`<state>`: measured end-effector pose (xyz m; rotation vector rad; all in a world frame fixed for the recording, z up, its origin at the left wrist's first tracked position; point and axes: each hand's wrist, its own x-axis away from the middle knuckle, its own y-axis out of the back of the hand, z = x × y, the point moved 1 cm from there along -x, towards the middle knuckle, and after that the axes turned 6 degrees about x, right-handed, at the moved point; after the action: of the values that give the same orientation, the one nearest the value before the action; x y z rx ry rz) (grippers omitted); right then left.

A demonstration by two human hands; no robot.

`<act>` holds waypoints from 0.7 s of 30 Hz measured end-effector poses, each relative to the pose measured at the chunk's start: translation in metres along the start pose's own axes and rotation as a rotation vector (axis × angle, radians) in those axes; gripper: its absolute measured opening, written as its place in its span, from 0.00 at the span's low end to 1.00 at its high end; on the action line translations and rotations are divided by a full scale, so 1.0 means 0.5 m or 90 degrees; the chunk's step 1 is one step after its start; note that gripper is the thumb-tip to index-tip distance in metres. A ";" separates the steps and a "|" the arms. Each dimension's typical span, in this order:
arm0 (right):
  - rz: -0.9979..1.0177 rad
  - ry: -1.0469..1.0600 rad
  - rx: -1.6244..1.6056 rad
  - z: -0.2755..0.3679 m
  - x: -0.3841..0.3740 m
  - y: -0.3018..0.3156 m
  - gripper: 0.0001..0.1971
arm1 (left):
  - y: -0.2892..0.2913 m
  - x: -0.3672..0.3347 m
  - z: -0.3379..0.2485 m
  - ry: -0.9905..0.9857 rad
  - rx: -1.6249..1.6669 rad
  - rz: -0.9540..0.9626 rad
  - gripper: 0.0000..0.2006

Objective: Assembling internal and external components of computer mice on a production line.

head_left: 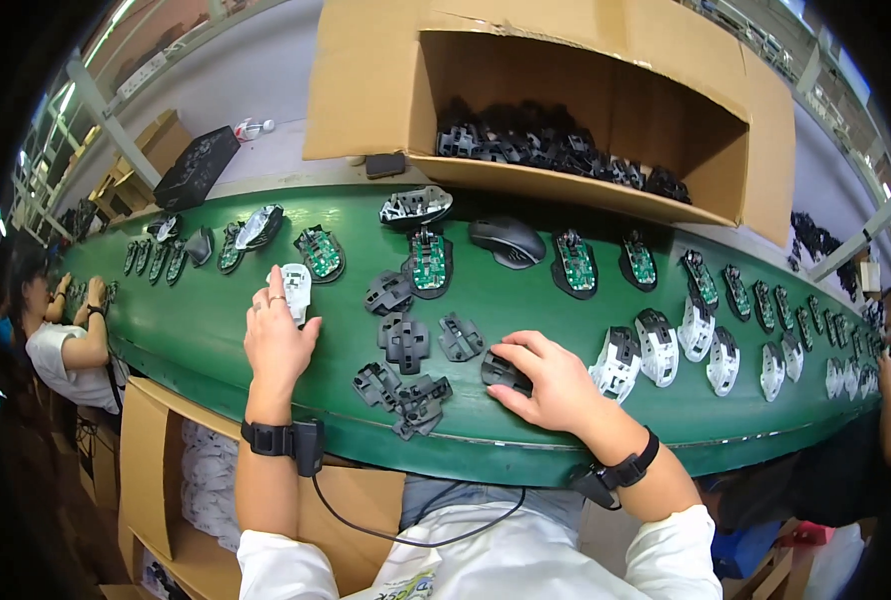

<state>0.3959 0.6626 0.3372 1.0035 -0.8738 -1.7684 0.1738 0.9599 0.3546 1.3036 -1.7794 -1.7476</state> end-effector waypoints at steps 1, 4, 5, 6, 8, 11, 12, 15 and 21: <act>-0.019 0.015 -0.022 -0.002 0.001 -0.001 0.24 | -0.002 -0.004 0.011 -0.009 -0.005 0.005 0.47; 0.013 -0.014 -0.050 -0.005 -0.003 0.001 0.24 | -0.002 -0.017 0.009 0.044 0.109 -0.009 0.45; 0.026 -0.020 -0.059 -0.006 -0.004 0.000 0.24 | 0.003 -0.017 0.002 0.032 0.107 -0.003 0.45; 0.020 -0.030 -0.064 -0.010 -0.003 -0.001 0.24 | 0.009 -0.016 -0.006 0.036 0.114 -0.028 0.44; 0.017 -0.018 -0.067 -0.015 0.001 -0.005 0.24 | 0.014 -0.015 -0.017 0.048 0.103 -0.037 0.42; 0.004 -0.011 -0.071 -0.016 0.003 -0.011 0.24 | 0.015 -0.013 -0.006 0.018 0.106 -0.036 0.42; -0.003 -0.021 -0.073 -0.017 0.003 -0.012 0.24 | 0.020 -0.010 -0.017 -0.004 0.081 -0.075 0.43; -0.003 -0.032 -0.069 -0.021 0.004 -0.016 0.23 | 0.021 -0.004 -0.011 0.034 0.007 -0.089 0.44; -0.013 -0.072 -0.047 0.013 -0.002 -0.002 0.24 | 0.108 0.009 -0.019 0.090 -0.098 0.055 0.31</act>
<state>0.3900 0.6646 0.3392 0.8743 -0.8640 -1.8752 0.1585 0.9417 0.4043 1.2350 -1.5678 -1.6667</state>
